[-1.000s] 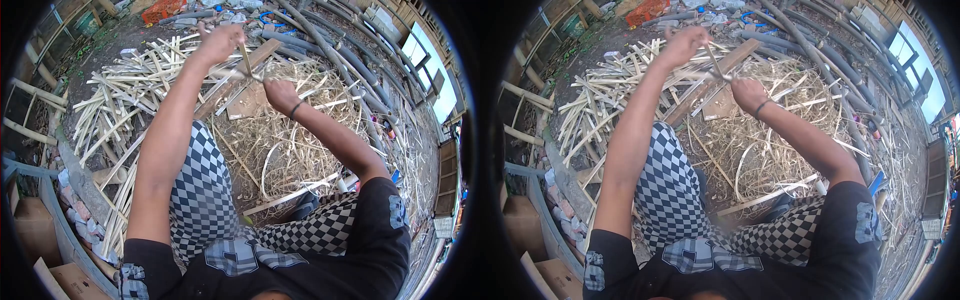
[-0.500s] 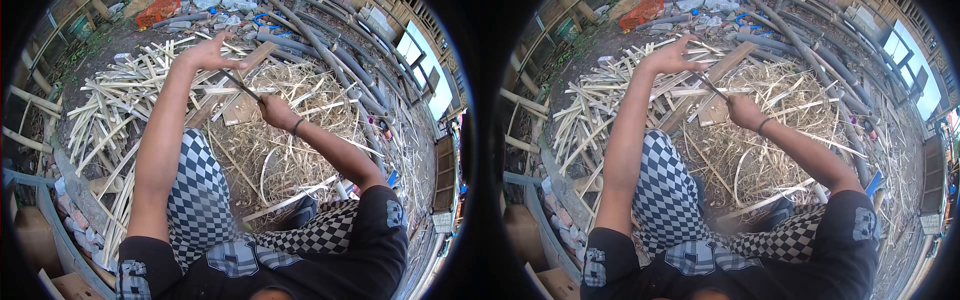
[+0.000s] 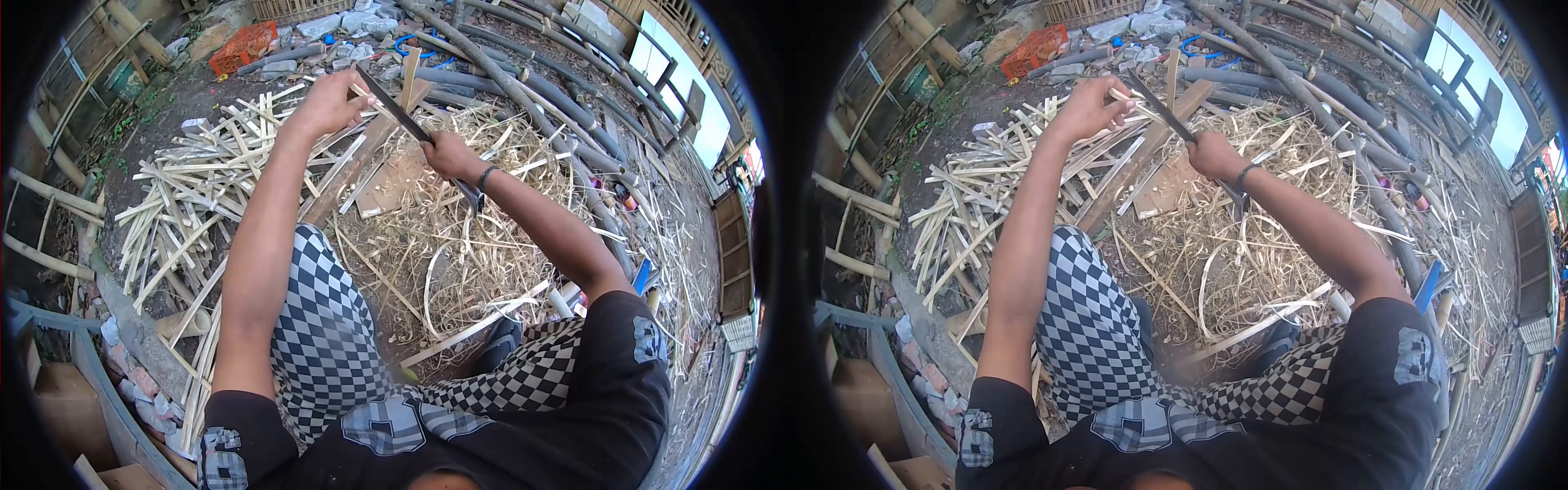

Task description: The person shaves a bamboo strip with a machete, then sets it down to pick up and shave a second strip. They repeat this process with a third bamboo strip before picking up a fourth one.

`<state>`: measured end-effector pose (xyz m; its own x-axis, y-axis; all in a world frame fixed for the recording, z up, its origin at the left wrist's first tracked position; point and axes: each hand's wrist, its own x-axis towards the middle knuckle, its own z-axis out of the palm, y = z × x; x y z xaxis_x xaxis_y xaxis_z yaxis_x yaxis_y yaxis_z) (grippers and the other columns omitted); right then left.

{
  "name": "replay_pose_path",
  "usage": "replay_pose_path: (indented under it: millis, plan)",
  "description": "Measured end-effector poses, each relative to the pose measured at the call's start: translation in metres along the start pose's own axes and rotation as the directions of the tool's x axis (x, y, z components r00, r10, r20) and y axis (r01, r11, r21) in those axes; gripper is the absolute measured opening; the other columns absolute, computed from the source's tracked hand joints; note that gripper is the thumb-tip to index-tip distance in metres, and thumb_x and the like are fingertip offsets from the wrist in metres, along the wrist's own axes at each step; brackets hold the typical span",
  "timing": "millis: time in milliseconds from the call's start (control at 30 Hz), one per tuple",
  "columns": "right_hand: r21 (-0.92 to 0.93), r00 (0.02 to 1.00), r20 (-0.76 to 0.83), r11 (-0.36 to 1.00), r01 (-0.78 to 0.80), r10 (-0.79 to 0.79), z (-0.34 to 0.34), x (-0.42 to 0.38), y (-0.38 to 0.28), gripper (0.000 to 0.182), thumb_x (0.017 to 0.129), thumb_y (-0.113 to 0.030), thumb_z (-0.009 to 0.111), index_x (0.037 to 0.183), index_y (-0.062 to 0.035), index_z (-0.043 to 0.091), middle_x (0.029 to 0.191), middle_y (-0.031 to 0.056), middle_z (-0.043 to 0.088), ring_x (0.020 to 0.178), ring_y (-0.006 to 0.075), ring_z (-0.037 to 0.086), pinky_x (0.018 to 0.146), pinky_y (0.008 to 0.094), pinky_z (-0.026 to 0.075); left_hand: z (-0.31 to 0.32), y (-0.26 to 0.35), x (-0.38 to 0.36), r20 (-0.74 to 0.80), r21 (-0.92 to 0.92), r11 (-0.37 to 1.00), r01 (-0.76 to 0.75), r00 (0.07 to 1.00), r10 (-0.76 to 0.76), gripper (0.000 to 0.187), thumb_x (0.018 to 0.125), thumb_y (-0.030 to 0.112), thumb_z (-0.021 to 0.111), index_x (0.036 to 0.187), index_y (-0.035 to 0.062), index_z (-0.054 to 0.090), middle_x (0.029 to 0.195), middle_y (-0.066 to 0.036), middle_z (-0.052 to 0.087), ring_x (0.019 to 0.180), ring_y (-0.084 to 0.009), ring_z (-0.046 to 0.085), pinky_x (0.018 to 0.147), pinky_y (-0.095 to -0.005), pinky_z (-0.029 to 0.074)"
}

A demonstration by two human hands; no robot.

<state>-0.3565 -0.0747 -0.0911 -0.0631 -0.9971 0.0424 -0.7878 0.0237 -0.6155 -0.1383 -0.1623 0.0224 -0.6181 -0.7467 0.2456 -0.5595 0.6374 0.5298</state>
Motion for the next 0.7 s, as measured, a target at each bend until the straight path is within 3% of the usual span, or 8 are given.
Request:
replay_pose_path:
  millis: [33,100,167,267,567,633,667,700]
  plan:
    - [0.011,1.0,0.018,1.0,-0.008,0.007,-0.006,-0.002,-0.005,0.037,0.098,-0.026,0.049,0.105,0.0076,0.064,0.087,0.0268,0.068,0.076,0.039,0.07,0.081,0.0478,0.055,-0.004,0.006,0.0,0.0,0.0,1.0,-0.006,1.0,0.006,0.018,0.091,0.014,0.07,0.099,-0.0017,0.064,0.078,-0.012,0.072,0.071,-0.0174,0.072,0.062,-0.0306,0.058]
    - [0.054,0.999,0.037,0.998,-0.032,0.03,-0.021,-0.012,-0.017,0.037,0.098,-0.025,0.049,0.105,0.0076,0.064,0.082,0.025,0.068,0.069,0.0353,0.07,0.075,0.0464,0.056,-0.014,0.018,-0.003,-0.32,0.161,0.979,-0.127,0.931,0.174,0.023,0.091,0.02,0.071,0.101,-0.0006,0.065,0.085,-0.015,0.074,0.077,-0.0201,0.073,0.07,-0.0335,0.057]
    - [0.102,0.997,0.06,0.993,-0.059,0.053,-0.02,-0.015,-0.02,0.036,0.099,-0.025,0.048,0.105,0.0076,0.064,0.078,0.0233,0.068,0.062,0.0316,0.069,0.069,0.0449,0.057,-0.02,0.038,-0.009,-0.344,0.213,0.97,-0.117,0.92,0.187,0.027,0.09,0.024,0.071,0.102,0.0005,0.066,0.091,-0.017,0.075,0.082,-0.0223,0.074,0.076,-0.0351,0.056]
    - [0.264,0.998,0.067,0.964,-0.025,0.007,-0.009,-0.016,-0.018,0.032,0.102,-0.026,0.048,0.084,-0.0005,0.055,0.055,0.0043,0.053,0.042,0.0153,0.054,0.044,0.034,0.047,-0.012,0.047,-0.01,-0.435,0.143,0.981,-0.13,0.882,0.181,0.024,0.09,0.023,0.071,0.102,0.0015,0.067,0.09,-0.014,0.075,0.084,-0.0212,0.074,0.077,-0.034,0.056]
    - [0.173,0.994,0.05,0.981,0.091,-0.101,0.022,-0.019,-0.017,0.034,0.103,-0.027,0.047,0.086,0.001,0.056,0.058,0.0077,0.056,0.044,0.0168,0.055,0.046,0.0365,0.049,-0.01,0.034,0.0,-0.533,-0.025,0.99,-0.137,0.84,0.102,0.026,0.091,0.021,0.072,0.102,-0.0022,0.064,0.089,-0.011,0.073,0.081,-0.0155,0.072,0.071,-0.0288,0.06]
    - [0.039,0.941,-0.146,0.949,0.313,-0.305,0.025,-0.021,-0.028,0.035,0.103,-0.027,0.047,0.085,0.0023,0.056,0.061,0.0102,0.057,0.047,0.017,0.057,0.047,0.0367,0.05,-0.01,0.027,0.0,-0.541,-0.063,0.985,-0.159,0.835,0.1,0.027,0.09,0.02,0.073,0.102,-0.003,0.063,0.09,-0.011,0.072,0.08,-0.0147,0.071,0.069,-0.0283,0.061]
    - [0.182,0.994,0.066,0.98,0.078,-0.091,0.017,-0.022,-0.029,0.036,0.103,-0.028,0.046,0.086,0.0024,0.055,0.061,0.0112,0.057,0.048,0.0167,0.057,0.046,0.0355,0.049,-0.012,0.022,0.001,-0.525,-0.029,0.986,-0.164,0.842,0.124,0.027,0.09,0.019,0.073,0.102,-0.0031,0.063,0.091,-0.01,0.071,0.08,-0.0145,0.071,0.068,-0.0278,0.061]
    - [0.178,0.994,0.06,0.981,0.082,-0.094,0.009,-0.026,-0.04,0.036,0.103,-0.028,0.046,0.086,0.0024,0.055,0.061,0.0112,0.057,0.048,0.0167,0.057,0.046,0.0355,0.049,-0.015,0.02,0.0,-0.51,0.003,0.986,-0.166,0.848,0.144,0.027,0.09,0.018,0.073,0.102,-0.0032,0.062,0.091,-0.01,0.07,0.08,-0.0143,0.07,0.066,-0.0273,0.062]
